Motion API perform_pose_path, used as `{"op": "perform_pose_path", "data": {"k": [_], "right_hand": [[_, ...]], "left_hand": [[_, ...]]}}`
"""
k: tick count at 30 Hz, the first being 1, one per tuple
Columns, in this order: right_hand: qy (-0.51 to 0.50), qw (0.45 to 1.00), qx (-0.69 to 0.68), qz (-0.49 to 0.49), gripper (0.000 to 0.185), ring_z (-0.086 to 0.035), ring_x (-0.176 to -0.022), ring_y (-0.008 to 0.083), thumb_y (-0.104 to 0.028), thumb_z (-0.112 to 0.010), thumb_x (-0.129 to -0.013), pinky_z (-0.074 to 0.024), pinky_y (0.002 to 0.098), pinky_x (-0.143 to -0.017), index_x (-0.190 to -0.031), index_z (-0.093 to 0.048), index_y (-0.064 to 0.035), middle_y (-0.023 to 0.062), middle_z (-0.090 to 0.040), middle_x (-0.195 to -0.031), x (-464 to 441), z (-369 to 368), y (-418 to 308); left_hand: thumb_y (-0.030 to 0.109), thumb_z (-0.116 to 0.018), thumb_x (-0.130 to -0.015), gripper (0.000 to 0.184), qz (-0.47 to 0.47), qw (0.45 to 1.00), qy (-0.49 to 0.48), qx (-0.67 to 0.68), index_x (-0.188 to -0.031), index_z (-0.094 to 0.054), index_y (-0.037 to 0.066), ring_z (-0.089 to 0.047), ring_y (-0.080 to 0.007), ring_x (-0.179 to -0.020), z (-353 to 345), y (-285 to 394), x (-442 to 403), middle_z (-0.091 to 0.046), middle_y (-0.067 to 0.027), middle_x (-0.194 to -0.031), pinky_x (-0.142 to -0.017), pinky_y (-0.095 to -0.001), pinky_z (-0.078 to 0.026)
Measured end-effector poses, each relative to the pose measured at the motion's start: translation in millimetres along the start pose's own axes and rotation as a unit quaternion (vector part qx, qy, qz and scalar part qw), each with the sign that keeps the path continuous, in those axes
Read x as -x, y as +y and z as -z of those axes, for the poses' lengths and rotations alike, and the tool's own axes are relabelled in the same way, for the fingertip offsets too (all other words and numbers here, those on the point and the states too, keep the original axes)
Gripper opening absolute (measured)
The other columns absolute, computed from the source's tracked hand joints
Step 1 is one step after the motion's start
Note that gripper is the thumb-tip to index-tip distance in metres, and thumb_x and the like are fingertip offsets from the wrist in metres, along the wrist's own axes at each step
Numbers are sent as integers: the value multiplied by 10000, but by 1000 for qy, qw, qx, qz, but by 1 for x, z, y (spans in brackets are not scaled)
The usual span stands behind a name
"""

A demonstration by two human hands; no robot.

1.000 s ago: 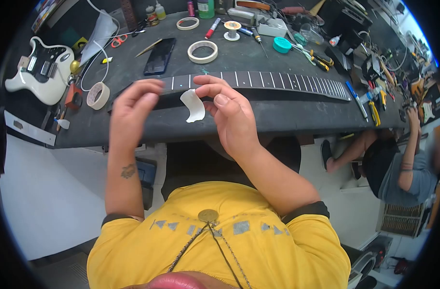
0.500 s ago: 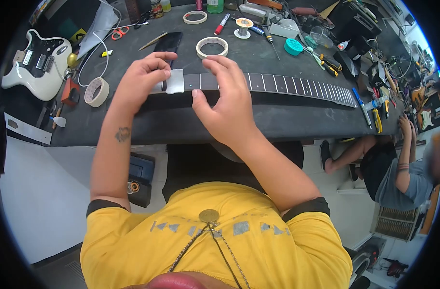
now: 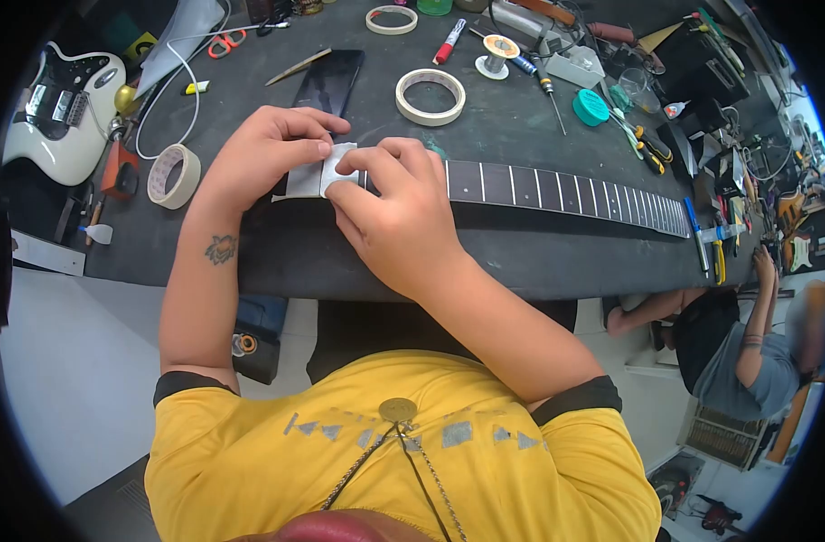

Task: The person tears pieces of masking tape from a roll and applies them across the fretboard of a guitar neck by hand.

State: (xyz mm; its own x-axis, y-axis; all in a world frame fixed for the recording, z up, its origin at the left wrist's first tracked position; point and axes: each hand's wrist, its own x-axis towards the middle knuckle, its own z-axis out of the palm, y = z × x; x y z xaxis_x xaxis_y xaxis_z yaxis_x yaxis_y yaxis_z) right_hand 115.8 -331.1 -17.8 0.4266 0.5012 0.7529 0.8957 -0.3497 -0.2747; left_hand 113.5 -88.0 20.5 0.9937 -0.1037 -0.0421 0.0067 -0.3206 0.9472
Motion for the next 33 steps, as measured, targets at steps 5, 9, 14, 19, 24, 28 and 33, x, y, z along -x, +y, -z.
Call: {"op": "perform_pose_path", "data": {"k": [5, 9, 14, 19, 24, 28, 33], "right_hand": [[-10, 1000, 5, 8, 300, -661, -1110, 306, -75, -913, -726, -505, 473, -915, -1002, -819, -144, -12, -744, -1174, 0, -3, 0], [-18, 1000, -3, 10, 331, -661, -1096, 301, -72, -910, -697, -502, 468, -907, -1007, -819, -145, -12, -744, -1167, -1, -2, 0], [-5, 1000, -14, 1, 329, -670, -1073, 297, -72, -912, -700, -501, 460, -901, -1007, -811, -134, -7, -745, -1166, 0, -7, 2], [13, 1000, -10, -13, 317, -679, -1054, 295, -73, -912, -718, -507, 459, -892, -1014, -813, -127, -2, -742, -1151, -3, -12, -1], [-14, 1000, 0, 11, 344, -678, -1062, 301, -63, -935, -726, -520, 456, -898, -1046, -831, -136, 0, -759, -1144, -1, -7, 0], [-13, 1000, 9, 21, 380, -675, -1062, 297, -66, -952, -708, -515, 449, -896, -1064, -849, -148, -10, -768, -1134, 0, -7, -1], [-18, 999, 6, 27, 394, -676, -1052, 296, -65, -945, -685, -507, 448, -882, -1058, -853, -151, -12, -764, -1118, 0, -6, 0]], "left_hand": [[126, -766, -1007, 288, 20, 999, 9, -49, -1169, -855, -95, -750, -164, -1040, -1, 0, -1, -854, -139, -1273, -944, -347, -594], [127, -758, -1015, 281, 28, 996, 13, -78, -1164, -858, -90, -749, -154, -1008, -3, 0, -1, -855, -143, -1262, -905, -332, -599], [128, -755, -1021, 258, 30, 999, 0, -32, -1119, -852, -91, -742, -150, -1024, 0, -3, -1, -858, -149, -1250, -929, -339, -593], [129, -757, -1028, 241, 26, 999, 4, -31, -1091, -851, -84, -739, -147, -1035, 0, -3, -1, -862, -145, -1239, -946, -345, -590], [125, -756, -1025, 238, 35, 998, 5, -43, -1093, -853, -81, -748, -157, -1034, -1, -4, -2, -863, -147, -1239, -954, -356, -594], [130, -753, -1024, 255, 35, 996, 5, -82, -1107, -852, -90, -757, -163, -1030, -2, -1, -2, -869, -151, -1214, -956, -356, -601], [142, -756, -1021, 276, 34, 994, 17, -105, -1121, -852, -97, -766, -165, -1024, -2, -1, -2, -877, -155, -1184, -948, -357, -608]]}}
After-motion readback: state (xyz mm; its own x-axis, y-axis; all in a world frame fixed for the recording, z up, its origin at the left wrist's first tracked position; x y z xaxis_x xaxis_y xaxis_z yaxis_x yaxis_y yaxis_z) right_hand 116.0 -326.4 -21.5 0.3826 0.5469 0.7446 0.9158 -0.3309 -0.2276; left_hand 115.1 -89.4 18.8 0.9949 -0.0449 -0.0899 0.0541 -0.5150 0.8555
